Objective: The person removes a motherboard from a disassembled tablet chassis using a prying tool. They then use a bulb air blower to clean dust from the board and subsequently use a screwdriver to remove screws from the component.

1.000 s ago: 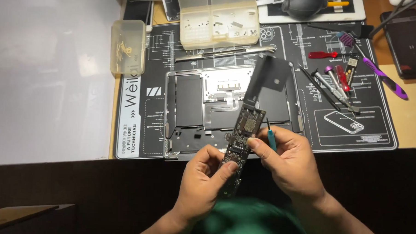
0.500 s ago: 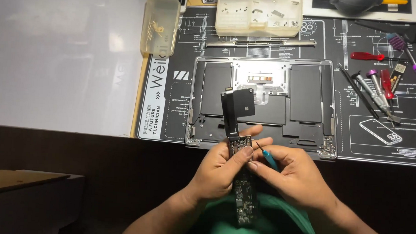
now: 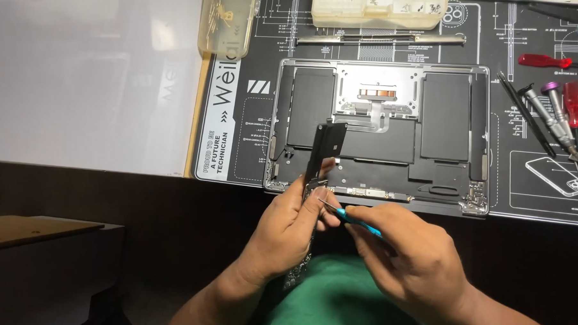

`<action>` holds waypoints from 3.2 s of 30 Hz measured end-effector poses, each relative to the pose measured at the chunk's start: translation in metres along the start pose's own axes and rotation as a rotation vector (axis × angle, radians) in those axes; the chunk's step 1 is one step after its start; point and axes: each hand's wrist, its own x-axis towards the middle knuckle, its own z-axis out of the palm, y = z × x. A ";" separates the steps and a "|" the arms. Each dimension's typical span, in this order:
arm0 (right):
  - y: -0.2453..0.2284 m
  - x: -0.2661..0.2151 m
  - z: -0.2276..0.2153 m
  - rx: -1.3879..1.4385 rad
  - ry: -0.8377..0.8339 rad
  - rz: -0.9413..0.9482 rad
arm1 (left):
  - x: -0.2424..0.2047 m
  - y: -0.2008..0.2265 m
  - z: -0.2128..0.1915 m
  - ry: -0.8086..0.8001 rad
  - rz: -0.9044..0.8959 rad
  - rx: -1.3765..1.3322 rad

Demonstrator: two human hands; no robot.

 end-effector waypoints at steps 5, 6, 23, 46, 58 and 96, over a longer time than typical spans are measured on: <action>-0.001 0.006 0.006 -0.082 0.048 -0.092 | -0.002 0.002 -0.001 -0.032 0.065 0.095; -0.002 0.006 0.007 -0.096 0.050 -0.079 | -0.002 0.003 -0.001 -0.018 0.075 0.127; -0.003 0.013 0.007 -0.127 -0.015 -0.037 | 0.002 -0.001 0.000 0.009 0.041 0.145; 0.000 0.016 -0.004 -0.120 -0.126 0.098 | -0.001 0.005 0.014 0.108 0.118 0.470; 0.017 0.021 -0.005 -0.365 -0.209 -0.248 | 0.005 -0.004 0.008 0.079 0.145 0.428; 0.007 0.026 -0.037 -0.325 -0.187 0.004 | 0.004 -0.001 0.004 0.076 0.191 0.320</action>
